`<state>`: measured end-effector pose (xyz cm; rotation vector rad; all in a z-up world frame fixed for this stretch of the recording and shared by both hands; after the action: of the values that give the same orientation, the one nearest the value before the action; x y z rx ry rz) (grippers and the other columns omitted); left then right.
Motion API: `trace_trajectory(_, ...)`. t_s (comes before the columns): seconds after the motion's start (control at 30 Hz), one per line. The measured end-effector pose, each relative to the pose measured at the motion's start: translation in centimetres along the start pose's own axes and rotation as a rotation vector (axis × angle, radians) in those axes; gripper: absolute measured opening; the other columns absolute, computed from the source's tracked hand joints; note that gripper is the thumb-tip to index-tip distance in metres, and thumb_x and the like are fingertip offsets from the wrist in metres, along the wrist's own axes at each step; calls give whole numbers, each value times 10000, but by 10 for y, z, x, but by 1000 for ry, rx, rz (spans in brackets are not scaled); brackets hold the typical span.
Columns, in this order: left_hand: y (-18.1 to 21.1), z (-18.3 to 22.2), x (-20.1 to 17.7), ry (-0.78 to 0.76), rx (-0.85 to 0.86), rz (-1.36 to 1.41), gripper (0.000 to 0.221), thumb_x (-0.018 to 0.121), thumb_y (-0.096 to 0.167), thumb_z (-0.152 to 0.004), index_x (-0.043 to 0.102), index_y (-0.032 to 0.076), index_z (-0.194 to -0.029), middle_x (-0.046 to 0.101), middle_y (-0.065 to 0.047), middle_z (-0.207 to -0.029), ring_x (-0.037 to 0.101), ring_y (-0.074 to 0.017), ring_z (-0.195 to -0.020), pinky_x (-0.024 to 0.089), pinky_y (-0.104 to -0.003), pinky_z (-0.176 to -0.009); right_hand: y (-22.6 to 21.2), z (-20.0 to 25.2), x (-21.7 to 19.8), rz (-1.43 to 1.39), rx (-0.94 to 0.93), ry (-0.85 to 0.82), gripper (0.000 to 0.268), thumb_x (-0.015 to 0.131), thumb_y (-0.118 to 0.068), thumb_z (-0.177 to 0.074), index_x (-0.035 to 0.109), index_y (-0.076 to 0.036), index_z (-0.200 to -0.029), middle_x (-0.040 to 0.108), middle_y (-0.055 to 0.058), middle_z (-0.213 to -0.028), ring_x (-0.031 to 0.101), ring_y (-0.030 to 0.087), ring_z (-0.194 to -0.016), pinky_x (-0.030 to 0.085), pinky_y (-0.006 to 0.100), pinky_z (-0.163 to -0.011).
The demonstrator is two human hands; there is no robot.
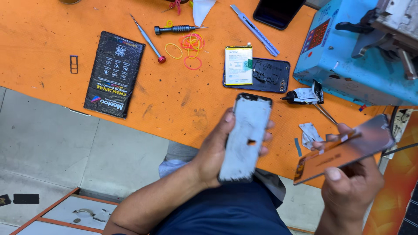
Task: The person applies adhesive to a mobile phone chassis, attaches a ribbon cable, and presses a new screen into place before connecting a battery and a charging cable.
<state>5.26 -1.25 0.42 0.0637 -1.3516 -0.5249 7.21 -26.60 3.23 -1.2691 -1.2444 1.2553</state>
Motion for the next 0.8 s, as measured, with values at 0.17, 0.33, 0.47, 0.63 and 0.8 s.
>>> trace_trajectory(0.17,5,22,31,-171,-50,72,693,473,590,-1062,319,97,-1524,473,-186,-1519,553,-278,-1339,520,-505,-1080,-5,6,-3,-6,-14,46,766,825,-337,-883,490,141,-1379,574,222,-1367,631,276,-1131,541,464,-1071)
trace_trajectory(0.33,0,3,13,-220,50,162,497,583,431,-1107,344,124,-1416,450,-215,-1576,519,-283,-1430,470,-535,-1192,-21,-3,11,-161,-23,43,802,852,-337,-902,437,94,-1435,575,205,-1337,611,285,-1082,542,515,-1030)
trace_trajectory(0.47,-18,-13,-19,-176,103,156,482,618,351,-1076,362,126,-1418,444,-192,-1569,510,-257,-1451,461,-505,-1219,-19,-4,46,293,63,-42,781,909,-280,-668,548,-8,-1304,651,121,-1073,669,266,-951,580,473,-842)
trace_trajectory(0.63,-24,-15,-35,-180,127,87,446,621,259,-1080,356,146,-1421,426,-152,-1601,553,-213,-1291,473,-424,-1139,-22,-13,73,758,5,-475,1000,923,-267,-531,535,36,-1401,719,116,-1065,728,187,-940,590,315,-855)
trace_trajectory(0.8,-26,-14,-32,-219,134,89,423,610,252,-1106,358,153,-1430,420,-129,-1622,530,-176,-1303,471,-397,-1128,-26,-11,71,720,45,-441,1042,915,-232,-533,489,33,-1446,716,137,-1111,722,201,-977,595,326,-858)
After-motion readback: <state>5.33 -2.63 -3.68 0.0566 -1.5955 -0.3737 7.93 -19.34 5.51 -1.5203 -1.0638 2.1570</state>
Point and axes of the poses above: each hand's wrist, its own z-axis away from the middle knuckle, its own x-axis out of the palm, y = z × x, the point moved 1 cm from there along -z, towards the middle knuckle
